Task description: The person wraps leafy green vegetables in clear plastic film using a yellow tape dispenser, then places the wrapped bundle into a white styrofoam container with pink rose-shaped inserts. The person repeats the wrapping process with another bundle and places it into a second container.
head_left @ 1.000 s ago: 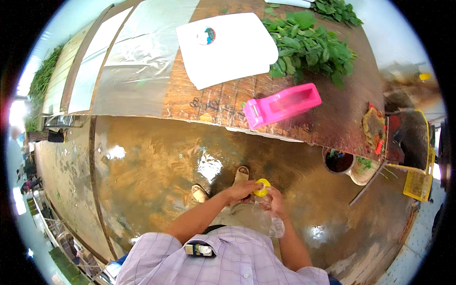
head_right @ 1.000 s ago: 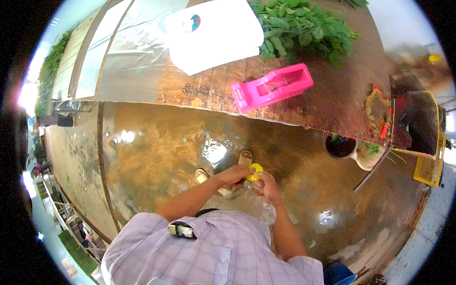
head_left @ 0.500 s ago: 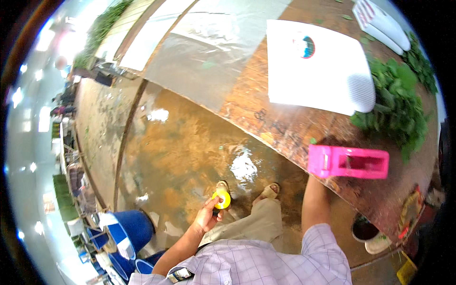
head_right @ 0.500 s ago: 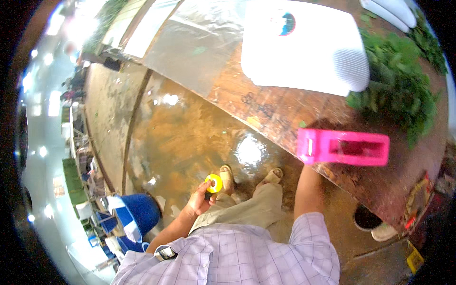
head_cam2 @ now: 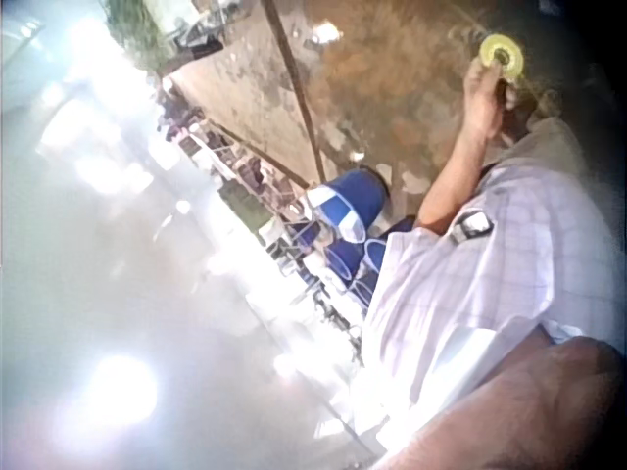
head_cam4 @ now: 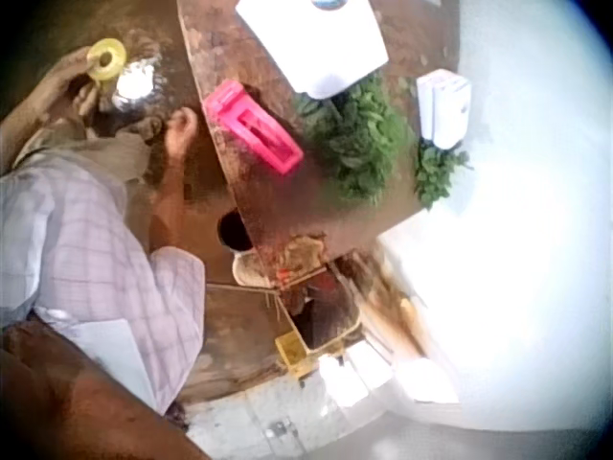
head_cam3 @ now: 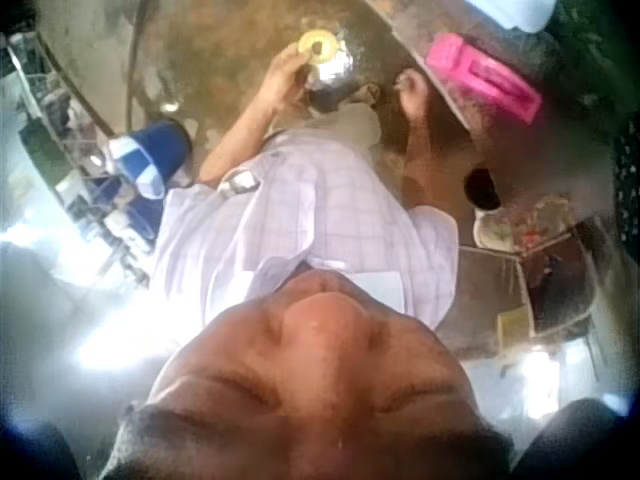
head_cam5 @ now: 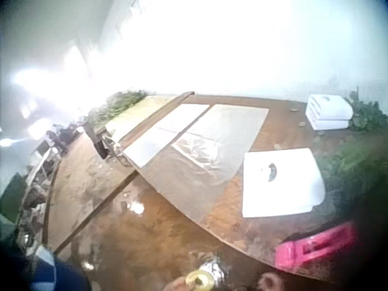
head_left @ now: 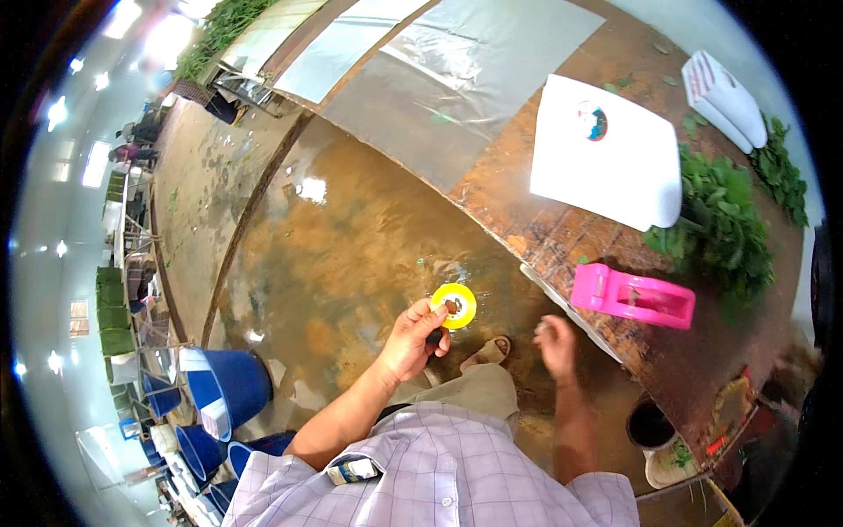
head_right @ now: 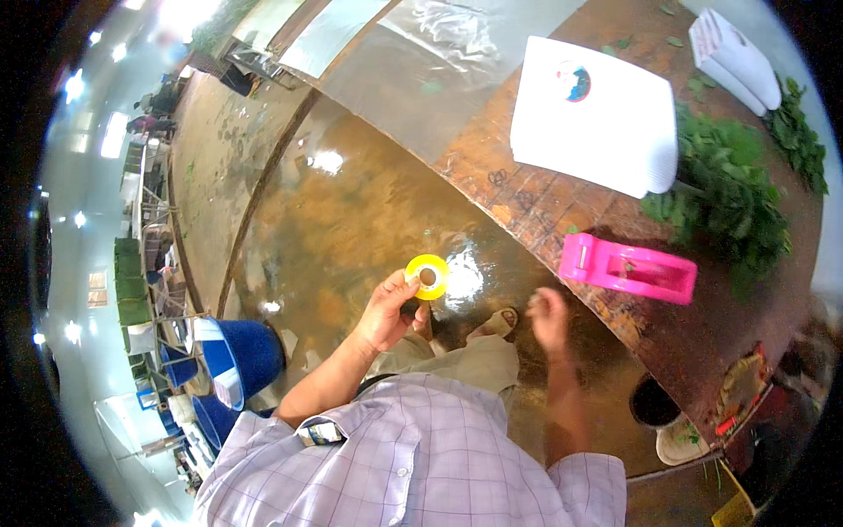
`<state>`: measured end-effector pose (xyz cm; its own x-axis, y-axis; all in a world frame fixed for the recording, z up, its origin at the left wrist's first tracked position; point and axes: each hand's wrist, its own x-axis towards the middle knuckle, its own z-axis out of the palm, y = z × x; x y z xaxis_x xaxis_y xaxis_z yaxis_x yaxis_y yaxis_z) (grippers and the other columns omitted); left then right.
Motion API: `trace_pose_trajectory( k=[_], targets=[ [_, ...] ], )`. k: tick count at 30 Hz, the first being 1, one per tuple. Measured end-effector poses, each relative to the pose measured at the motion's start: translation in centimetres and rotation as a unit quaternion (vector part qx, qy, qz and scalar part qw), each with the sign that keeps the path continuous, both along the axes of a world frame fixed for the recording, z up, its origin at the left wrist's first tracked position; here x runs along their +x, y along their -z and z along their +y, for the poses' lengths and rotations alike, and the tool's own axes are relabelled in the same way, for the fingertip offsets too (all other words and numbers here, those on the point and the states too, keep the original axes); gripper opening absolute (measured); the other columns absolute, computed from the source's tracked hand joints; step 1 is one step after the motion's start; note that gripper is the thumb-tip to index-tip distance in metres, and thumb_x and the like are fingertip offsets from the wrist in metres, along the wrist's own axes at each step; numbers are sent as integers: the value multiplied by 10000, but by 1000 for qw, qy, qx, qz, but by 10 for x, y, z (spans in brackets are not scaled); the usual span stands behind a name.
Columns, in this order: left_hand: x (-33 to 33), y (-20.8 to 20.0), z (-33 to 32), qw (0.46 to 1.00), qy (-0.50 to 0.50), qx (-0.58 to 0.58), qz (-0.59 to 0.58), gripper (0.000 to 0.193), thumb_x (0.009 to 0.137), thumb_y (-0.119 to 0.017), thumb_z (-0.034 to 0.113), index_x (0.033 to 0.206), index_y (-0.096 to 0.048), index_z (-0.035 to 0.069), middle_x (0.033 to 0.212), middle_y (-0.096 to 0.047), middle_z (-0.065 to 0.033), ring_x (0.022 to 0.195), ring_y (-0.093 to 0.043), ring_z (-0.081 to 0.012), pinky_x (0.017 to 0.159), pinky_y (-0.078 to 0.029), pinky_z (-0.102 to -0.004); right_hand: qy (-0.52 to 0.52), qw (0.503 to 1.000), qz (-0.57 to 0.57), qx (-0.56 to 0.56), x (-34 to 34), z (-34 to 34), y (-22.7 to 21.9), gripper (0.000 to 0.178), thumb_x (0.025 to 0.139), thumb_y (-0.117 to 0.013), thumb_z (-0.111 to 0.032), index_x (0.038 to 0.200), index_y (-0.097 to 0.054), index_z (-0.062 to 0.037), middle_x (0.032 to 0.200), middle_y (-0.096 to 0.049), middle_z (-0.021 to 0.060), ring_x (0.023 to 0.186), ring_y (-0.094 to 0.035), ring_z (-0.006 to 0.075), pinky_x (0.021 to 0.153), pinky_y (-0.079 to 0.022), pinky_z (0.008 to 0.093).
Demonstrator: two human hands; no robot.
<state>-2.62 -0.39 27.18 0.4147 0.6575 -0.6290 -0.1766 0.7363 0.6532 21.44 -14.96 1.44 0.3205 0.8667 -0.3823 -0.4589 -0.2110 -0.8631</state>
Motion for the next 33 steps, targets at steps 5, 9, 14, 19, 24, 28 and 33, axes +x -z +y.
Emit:
trace_pose_trajectory(
  k=[5, 9, 14, 19, 24, 28, 33],
  targets=[
    [17, -25, 4, 978, 150, 142, 41, 190, 928, -623, 258, 1014, -613, 90, 859, -592, 2, 588, -526, -76, 508, -391, -230, -68, 977, -189, 73, -56, 31, -228, 797, 757, -776, -102, 1418, -335, -51, 1305, -477, 148, 980, -579, 145, 753, -497, 258],
    [27, -51, 2, 946, 219, 237, -12, 251, 936, -613, 234, 1108, -600, 52, 911, -612, 5, 720, -532, -41, 629, -439, -208, -106, 892, -407, 167, -57, 55, -296, 793, 726, -788, -148, 1392, -368, -57, 1300, -472, 181, 1036, -584, 291, 864, -486, 359],
    [12, -52, 28, 955, 238, 154, -82, 329, 955, -528, 254, 1202, -548, 39, 957, -609, -8, 732, -526, -89, 673, -453, -240, -24, 924, -356, 135, -76, 58, -305, 699, 734, -774, -123, 1340, -436, -44, 1189, -579, 139, 1017, -596, 226, 840, -490, 324],
    [-18, -58, 75, 935, 176, -43, -304, 393, 830, -445, 40, 1208, -542, -9, 1191, -576, -105, 1048, -577, -229, 909, -469, -328, 8, 967, -196, 160, -112, 80, -311, 665, 839, -682, -59, 1387, -310, -3, 1203, -552, 94, 1033, -559, 134, 824, -468, 249],
    [-62, -64, 118, 944, 193, 60, -261, 354, 901, -514, 2, 1254, -498, 18, 1166, -591, -104, 1064, -594, -211, 930, -483, -321, -5, 978, -141, 153, -162, 129, -330, 628, 858, -642, -34, 1386, -306, 11, 1253, -519, 115, 1138, -520, 162, 976, -414, 302],
    [-96, -56, 152, 941, 200, 123, -244, 371, 919, -613, 125, 1257, -485, 41, 1039, -634, -78, 966, -639, -181, 782, -527, -287, -13, 970, -183, 156, -190, 166, -332, 610, 861, -633, -31, 1385, -322, 10, 1237, -515, 100, 1116, -526, 156, 962, -421, 292],
    [-124, -41, 187, 933, 210, 180, -230, 304, 921, -612, 118, 1203, -554, 19, 1026, -642, -64, 920, -632, -137, 734, -523, -272, -33, 975, -168, 140, -222, 211, -329, 636, 857, -664, -56, 1390, -323, 7, 1225, -499, 94, 1104, -521, 153, 938, -440, 286]
  ],
)
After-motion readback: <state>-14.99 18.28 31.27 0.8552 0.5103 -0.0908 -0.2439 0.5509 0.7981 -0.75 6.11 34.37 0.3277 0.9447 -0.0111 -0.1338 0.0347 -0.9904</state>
